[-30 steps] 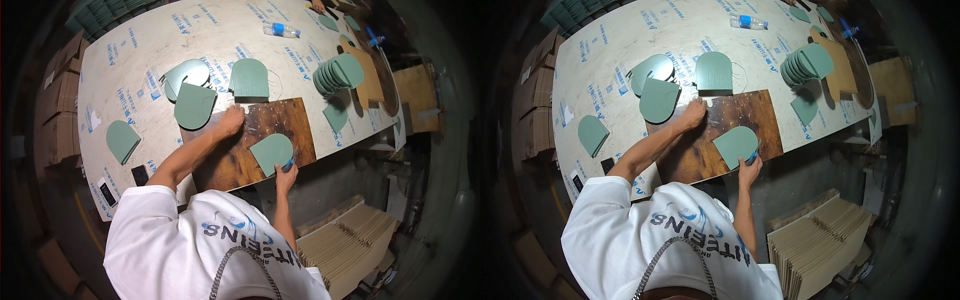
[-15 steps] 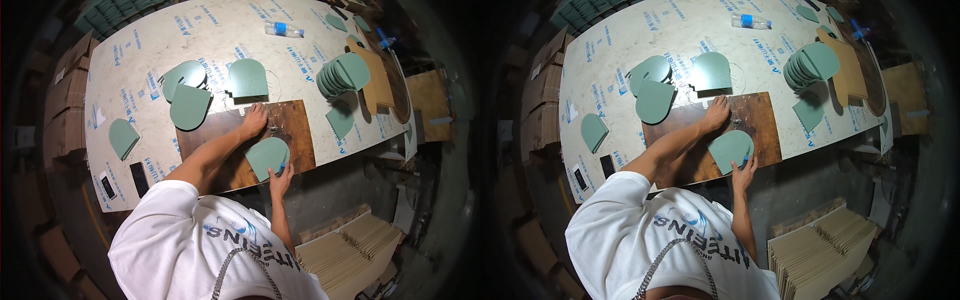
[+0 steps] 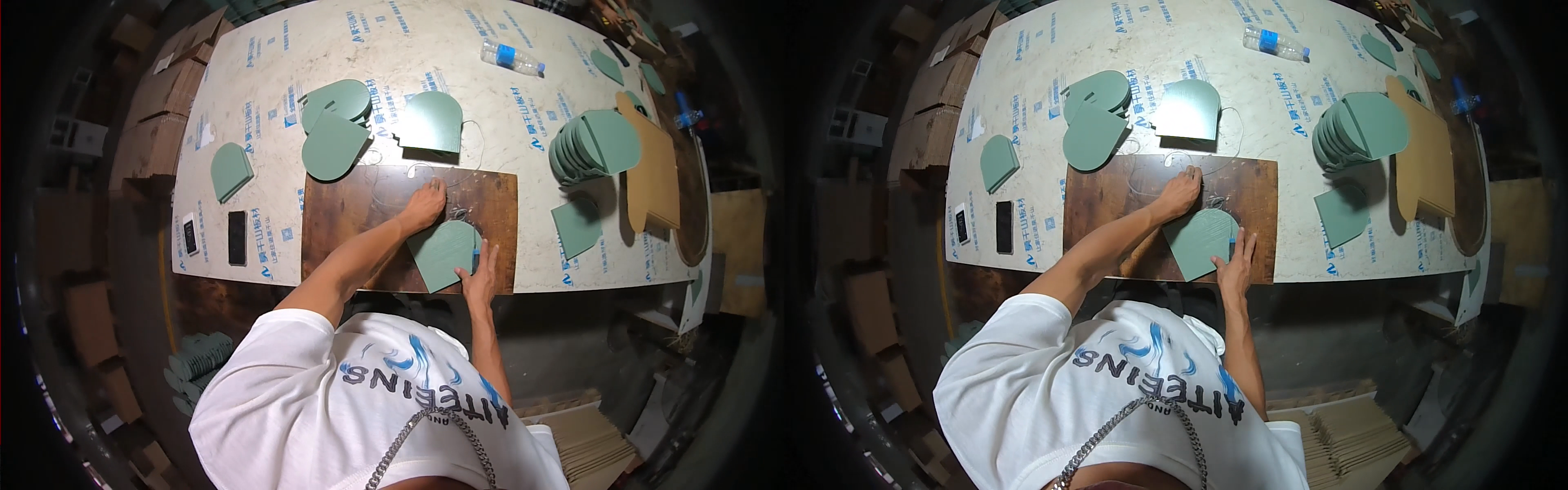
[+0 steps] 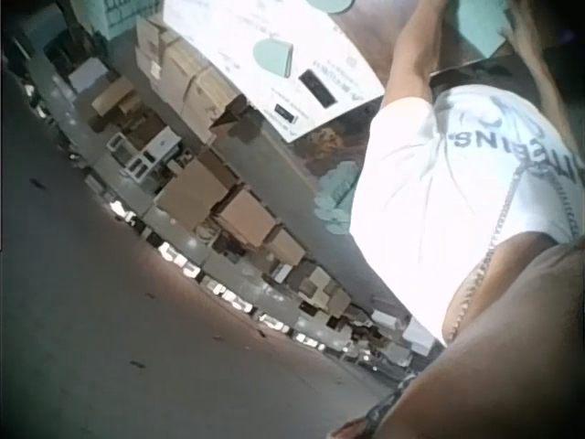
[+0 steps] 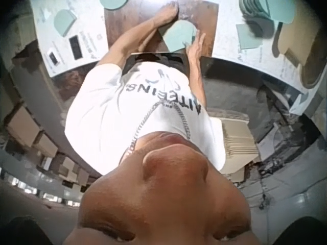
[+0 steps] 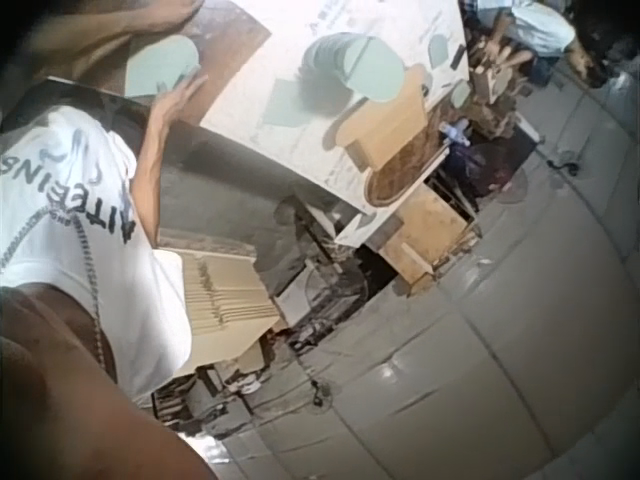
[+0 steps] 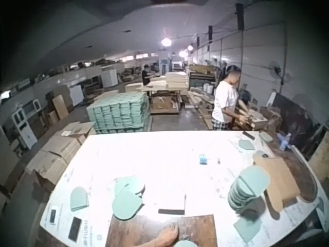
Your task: The person uses a utility knife to trim the edges of light green foam pieces on a wooden workbench. They repeatedly cut along the curved edges of the foam, remove the excess strips, and stack the finished pieces.
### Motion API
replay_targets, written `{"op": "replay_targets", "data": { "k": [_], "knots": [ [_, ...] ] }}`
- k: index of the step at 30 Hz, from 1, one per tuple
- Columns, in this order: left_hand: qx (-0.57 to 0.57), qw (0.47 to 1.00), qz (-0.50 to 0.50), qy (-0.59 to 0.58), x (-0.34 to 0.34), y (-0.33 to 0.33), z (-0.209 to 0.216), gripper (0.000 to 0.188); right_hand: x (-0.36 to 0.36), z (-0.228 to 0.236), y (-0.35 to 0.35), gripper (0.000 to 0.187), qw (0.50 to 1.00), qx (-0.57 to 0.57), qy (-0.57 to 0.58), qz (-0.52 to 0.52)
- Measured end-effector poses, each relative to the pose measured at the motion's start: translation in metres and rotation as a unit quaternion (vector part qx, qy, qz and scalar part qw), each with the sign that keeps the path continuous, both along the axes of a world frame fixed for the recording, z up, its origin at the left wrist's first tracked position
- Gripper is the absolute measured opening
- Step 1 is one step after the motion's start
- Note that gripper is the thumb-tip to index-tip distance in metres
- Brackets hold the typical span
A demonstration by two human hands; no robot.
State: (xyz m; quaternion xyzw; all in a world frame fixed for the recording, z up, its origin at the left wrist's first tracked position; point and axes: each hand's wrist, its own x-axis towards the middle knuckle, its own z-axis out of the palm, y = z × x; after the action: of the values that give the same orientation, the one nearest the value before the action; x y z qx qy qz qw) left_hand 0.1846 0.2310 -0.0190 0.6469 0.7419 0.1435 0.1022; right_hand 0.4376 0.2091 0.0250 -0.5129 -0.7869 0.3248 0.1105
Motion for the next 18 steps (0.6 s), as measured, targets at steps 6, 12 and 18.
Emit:
{"op": "replay_targets", "data": {
  "k": [6, 12, 18],
  "knots": [
    [-0.129, 0.99, 0.044, -0.045, -0.003, -0.066, 0.01, 0.033, 0.034, -0.006, 0.021, 0.103, 0.997, -0.04, -0.037, -0.06],
    [-0.126, 0.978, 0.146, -0.082, 0.012, -0.123, 0.048, 0.04, 0.033, -0.012, 0.02, 0.1, 0.998, -0.044, -0.036, -0.032],
    [-0.114, 0.96, 0.205, -0.153, 0.002, -0.161, 0.072, 0.028, 0.036, -0.02, 0.02, 0.098, 0.999, -0.033, -0.031, -0.015]
  ]
}}
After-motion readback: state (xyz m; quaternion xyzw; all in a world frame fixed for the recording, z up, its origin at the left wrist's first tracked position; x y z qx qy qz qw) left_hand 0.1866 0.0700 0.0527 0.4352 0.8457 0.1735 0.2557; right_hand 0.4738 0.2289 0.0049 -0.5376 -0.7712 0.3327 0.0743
